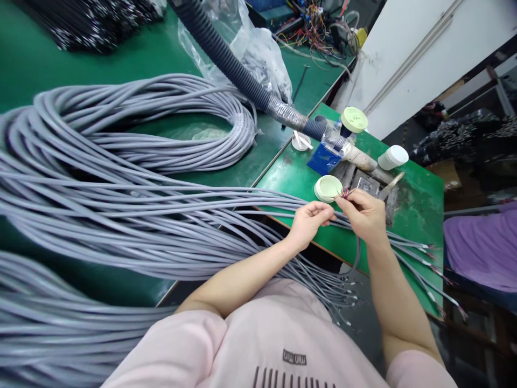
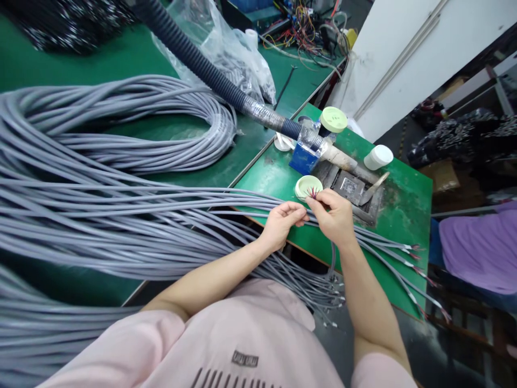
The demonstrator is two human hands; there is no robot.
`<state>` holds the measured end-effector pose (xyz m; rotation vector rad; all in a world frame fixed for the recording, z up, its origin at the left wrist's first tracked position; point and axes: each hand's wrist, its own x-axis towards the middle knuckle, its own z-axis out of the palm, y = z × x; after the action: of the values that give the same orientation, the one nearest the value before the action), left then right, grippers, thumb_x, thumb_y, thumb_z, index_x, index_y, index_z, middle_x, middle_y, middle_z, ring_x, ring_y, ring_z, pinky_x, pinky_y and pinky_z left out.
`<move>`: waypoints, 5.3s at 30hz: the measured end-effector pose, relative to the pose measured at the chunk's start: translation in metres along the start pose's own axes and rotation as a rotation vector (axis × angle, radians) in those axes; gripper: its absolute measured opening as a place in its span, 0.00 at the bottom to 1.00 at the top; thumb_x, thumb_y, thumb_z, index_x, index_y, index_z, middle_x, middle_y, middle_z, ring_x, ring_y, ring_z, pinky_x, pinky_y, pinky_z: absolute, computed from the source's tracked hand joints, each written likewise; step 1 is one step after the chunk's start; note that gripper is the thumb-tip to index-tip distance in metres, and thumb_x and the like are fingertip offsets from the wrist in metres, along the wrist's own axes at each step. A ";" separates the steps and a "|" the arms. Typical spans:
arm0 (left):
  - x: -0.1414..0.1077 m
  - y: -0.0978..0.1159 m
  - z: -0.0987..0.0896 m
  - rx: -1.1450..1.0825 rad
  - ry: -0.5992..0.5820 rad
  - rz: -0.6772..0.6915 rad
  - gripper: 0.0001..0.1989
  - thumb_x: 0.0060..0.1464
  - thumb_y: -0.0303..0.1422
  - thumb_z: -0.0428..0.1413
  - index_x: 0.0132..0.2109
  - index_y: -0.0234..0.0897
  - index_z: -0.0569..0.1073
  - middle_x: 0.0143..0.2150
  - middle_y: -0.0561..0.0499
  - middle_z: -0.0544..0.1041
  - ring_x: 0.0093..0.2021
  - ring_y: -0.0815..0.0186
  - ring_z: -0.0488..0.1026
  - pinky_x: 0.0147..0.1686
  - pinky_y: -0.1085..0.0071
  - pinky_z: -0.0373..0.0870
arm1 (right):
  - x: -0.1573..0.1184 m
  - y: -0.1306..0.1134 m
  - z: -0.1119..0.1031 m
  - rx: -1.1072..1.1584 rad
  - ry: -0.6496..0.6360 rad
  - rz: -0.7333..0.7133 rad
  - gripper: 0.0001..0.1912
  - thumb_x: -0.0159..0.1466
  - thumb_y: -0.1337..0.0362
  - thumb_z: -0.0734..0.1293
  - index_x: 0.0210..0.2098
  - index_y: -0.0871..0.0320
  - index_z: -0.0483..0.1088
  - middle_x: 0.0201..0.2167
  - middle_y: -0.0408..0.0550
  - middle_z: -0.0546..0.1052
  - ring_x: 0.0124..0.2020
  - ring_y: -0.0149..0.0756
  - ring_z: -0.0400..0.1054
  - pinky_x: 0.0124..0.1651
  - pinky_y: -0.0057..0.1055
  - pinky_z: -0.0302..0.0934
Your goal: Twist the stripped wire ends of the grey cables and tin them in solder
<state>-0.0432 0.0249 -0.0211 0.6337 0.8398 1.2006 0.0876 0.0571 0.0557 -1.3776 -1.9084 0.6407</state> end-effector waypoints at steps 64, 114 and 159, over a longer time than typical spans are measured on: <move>-0.012 -0.020 -0.010 1.173 -0.380 0.534 0.08 0.60 0.35 0.53 0.40 0.39 0.76 0.35 0.52 0.80 0.35 0.66 0.72 0.37 0.69 0.62 | 0.057 0.137 -0.071 -1.172 -0.348 0.353 0.18 0.64 0.59 0.59 0.42 0.59 0.77 0.39 0.60 0.80 0.42 0.51 0.74 0.40 0.36 0.63; -0.044 -0.017 0.032 0.434 -0.271 0.575 0.08 0.56 0.37 0.60 0.36 0.37 0.77 0.32 0.49 0.74 0.34 0.67 0.71 0.38 0.68 0.70 | -0.121 0.000 0.000 1.066 0.233 0.552 0.20 0.60 0.57 0.69 0.51 0.48 0.66 0.15 0.32 0.65 0.12 0.24 0.51 0.14 0.21 0.46; -0.060 -0.030 0.014 0.083 -0.615 -0.417 0.21 0.49 0.48 0.63 0.34 0.31 0.79 0.26 0.49 0.73 0.26 0.72 0.67 0.29 0.74 0.61 | -0.099 0.027 -0.023 0.862 -0.091 0.314 0.06 0.54 0.60 0.74 0.28 0.56 0.80 0.20 0.42 0.73 0.20 0.26 0.63 0.25 0.25 0.56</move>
<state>-0.0241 -0.0402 -0.0241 0.7934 0.4630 0.5419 0.1418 -0.0284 0.0268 -1.0645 -1.2067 1.4816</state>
